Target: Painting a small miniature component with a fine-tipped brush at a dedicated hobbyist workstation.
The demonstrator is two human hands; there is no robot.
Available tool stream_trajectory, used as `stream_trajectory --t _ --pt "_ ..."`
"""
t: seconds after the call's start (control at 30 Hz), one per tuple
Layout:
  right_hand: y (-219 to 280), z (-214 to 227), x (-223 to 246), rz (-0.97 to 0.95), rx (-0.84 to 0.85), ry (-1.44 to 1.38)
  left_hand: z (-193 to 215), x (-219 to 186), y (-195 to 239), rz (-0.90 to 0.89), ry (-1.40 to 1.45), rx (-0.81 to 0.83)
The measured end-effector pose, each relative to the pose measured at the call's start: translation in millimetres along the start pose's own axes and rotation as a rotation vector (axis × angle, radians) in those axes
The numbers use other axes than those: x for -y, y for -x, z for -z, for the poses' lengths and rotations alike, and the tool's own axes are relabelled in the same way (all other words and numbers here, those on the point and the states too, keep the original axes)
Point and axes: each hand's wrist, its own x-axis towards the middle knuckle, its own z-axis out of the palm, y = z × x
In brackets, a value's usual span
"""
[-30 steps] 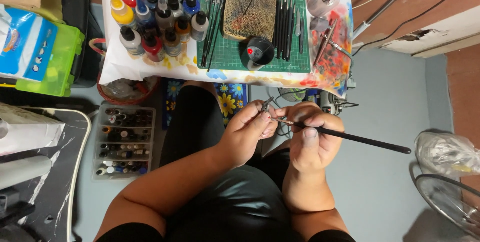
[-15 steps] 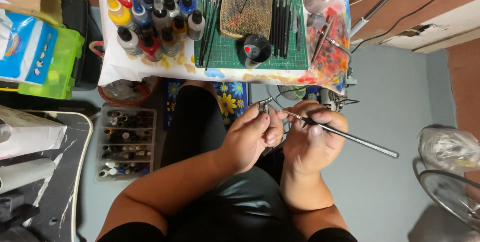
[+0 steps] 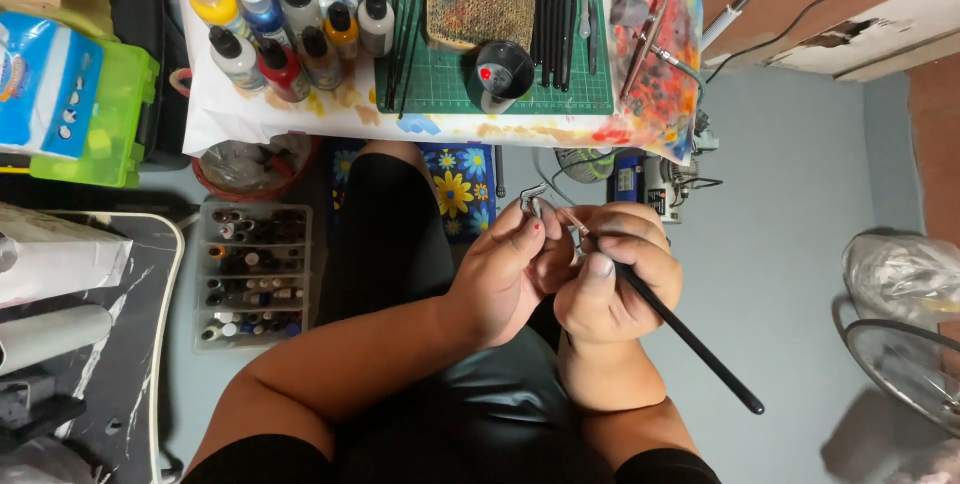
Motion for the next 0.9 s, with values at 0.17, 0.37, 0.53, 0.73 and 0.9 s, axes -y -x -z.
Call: stream_trajectory --t 0.17,0.37,0.53,0.73,0.9 --pt "1.3 4.4 -1.7 0.038 0.066 0.025 5.5 5.7 -2.3 -0.031 0.021 0.009" --pt "-1.7 2.2 -0.2 0.054 0.085 0.046 4.1 4.1 -3.5 -0.047 0.053 0.026" --pt "-3.8 0.9 0.0 0.064 0.104 0.063 5.5 4.0 -6.3 -0.061 0.061 0.05" --pt "-2.9 0.7 0.3 0.05 0.111 0.054 3.7 5.5 -4.1 -0.075 0.069 0.033" --pt "-4.0 1.5 0.3 0.055 0.124 0.038 4.9 3.7 -6.8 -0.092 0.081 0.064"
